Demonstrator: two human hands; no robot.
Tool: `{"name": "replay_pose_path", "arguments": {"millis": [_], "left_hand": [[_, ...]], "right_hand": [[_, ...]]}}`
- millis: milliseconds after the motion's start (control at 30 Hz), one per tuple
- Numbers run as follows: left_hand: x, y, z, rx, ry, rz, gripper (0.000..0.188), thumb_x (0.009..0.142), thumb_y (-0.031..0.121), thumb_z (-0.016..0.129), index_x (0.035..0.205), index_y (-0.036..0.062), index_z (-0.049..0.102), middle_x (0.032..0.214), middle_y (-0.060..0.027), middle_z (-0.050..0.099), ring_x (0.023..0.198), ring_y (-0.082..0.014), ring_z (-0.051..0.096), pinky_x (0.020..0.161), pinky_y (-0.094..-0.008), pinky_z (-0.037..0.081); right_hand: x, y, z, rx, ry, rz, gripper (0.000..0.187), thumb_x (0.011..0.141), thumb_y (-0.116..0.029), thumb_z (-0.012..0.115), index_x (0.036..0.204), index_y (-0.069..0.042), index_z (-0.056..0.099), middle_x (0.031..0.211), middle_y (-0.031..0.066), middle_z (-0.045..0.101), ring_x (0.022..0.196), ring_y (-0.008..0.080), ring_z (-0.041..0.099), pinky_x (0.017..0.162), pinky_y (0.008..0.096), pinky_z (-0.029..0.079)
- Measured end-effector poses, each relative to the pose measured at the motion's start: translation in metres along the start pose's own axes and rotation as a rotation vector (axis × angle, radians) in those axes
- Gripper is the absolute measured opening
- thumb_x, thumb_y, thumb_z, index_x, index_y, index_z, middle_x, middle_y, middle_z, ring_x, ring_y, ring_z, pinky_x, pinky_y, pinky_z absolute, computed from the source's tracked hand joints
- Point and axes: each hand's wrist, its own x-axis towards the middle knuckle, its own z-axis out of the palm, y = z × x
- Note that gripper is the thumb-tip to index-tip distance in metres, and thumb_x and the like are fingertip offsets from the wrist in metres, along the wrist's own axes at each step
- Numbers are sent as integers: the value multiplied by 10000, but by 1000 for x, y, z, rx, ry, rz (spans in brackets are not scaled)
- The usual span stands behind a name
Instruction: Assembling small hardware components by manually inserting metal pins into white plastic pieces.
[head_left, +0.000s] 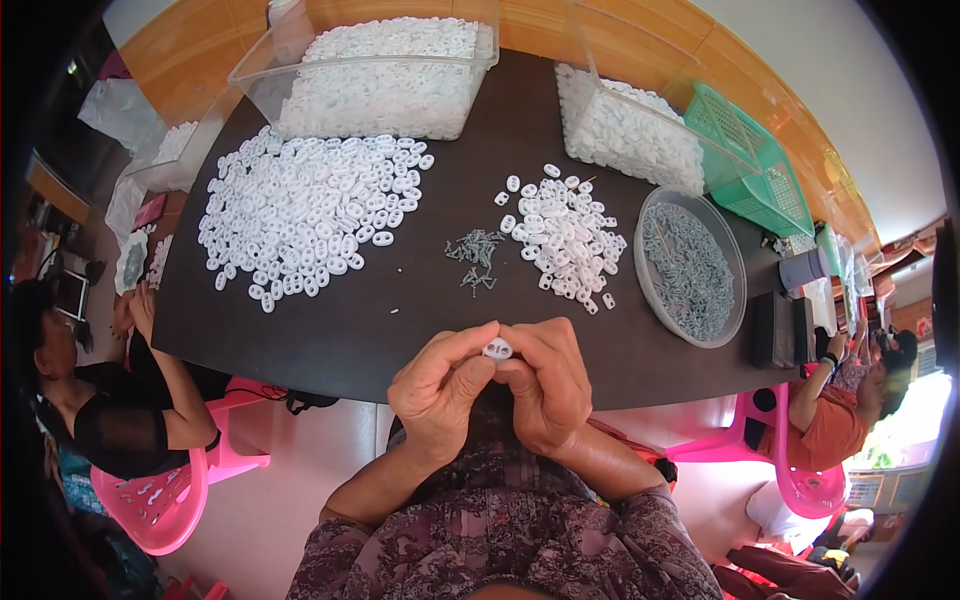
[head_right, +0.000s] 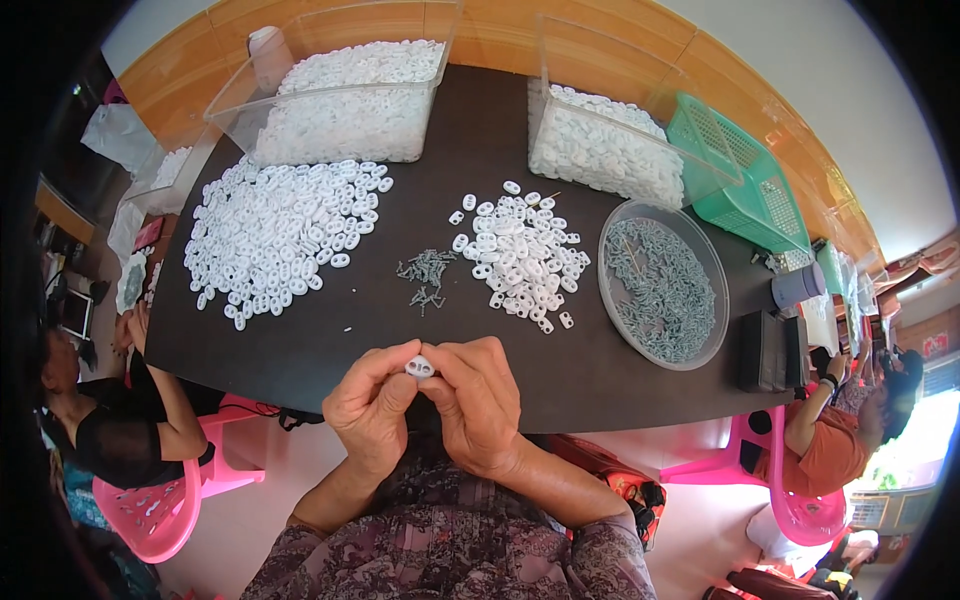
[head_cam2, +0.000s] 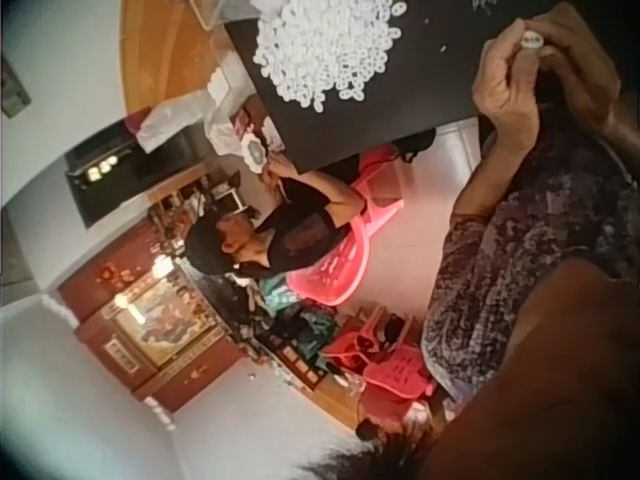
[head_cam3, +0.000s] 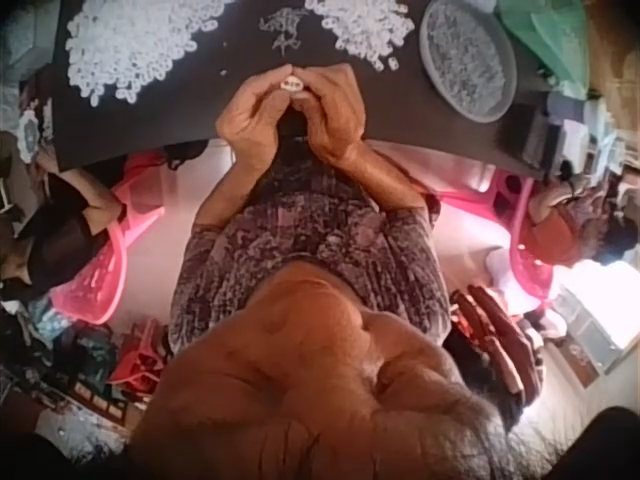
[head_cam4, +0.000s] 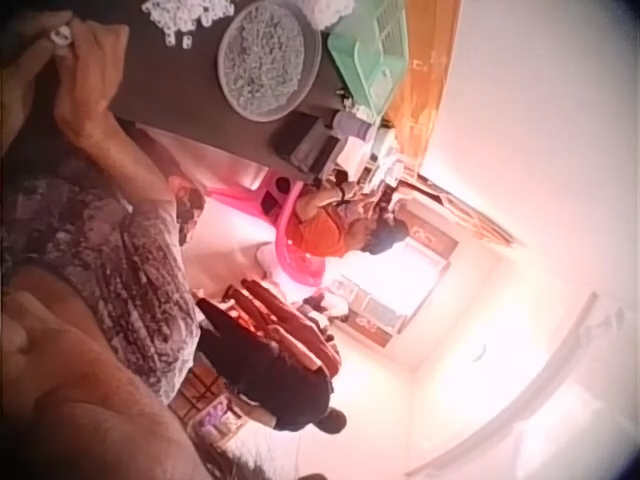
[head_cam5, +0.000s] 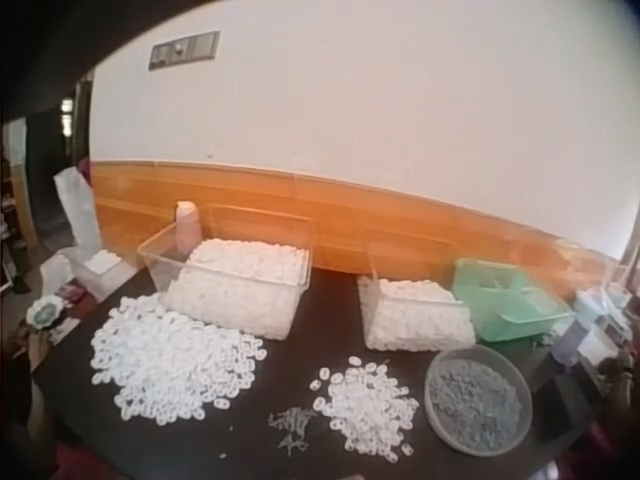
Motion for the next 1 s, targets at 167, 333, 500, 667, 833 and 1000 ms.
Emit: {"name": "replay_pose_path", "arguments": {"millis": [167, 333, 500, 667, 833, 1000], "left_hand": [[-5, -5, 4, -103, 55, 29, 283, 867, 99, 675, 1109, -44, 640, 862, -51, 634, 763, -85, 574, 668, -195, 463], [-9, -10, 7, -60, 105, 74, 256, 877, 119, 667, 1071, -46, 645, 837, -47, 634, 739, -82, 565, 651, -195, 456], [-12, -13, 11, -5, 141, 123, 234, 884, 126, 661, 1046, -42, 647, 823, -52, 638, 717, -85, 563, 632, -202, 455], [-14, -16, 13, 89, 173, 174, 211, 895, 135, 649, 1026, -31, 645, 803, -73, 639, 689, -101, 570, 607, -210, 455], [-14, -15, 15, 148, 190, 194, 207, 906, 146, 638, 1021, -26, 636, 799, -73, 636, 681, -106, 569, 594, -215, 455], [-14, -20, 13, 156, 175, 201, 204, 912, 147, 630, 1017, -28, 630, 796, -73, 633, 674, -108, 565, 591, -221, 457]], "right_hand": [[-4, 1, 4, -40, 13, -35, 233, 848, -66, 651, 1045, 50, 612, 892, 139, 618, 736, 271, 567, 623, 326, 471], [-8, 3, 8, -30, 29, -38, 218, 868, -76, 629, 1042, 51, 596, 889, 151, 605, 728, 285, 562, 614, 337, 469], [-10, 2, 9, -34, 17, -45, 211, 871, -63, 620, 1046, 48, 579, 882, 149, 595, 720, 286, 555, 604, 347, 462], [-13, 3, 13, -40, 32, -41, 194, 908, -102, 582, 1038, 41, 572, 869, 141, 588, 717, 273, 545, 603, 345, 448], [-14, 4, 15, -50, 45, -43, 183, 941, -133, 549, 1025, 29, 567, 857, 133, 581, 704, 257, 532, 598, 345, 434], [-17, 9, 17, -53, 46, -44, 154, 924, -108, 567, 1008, 21, 566, 862, 131, 579, 693, 255, 527, 592, 343, 431]]}}
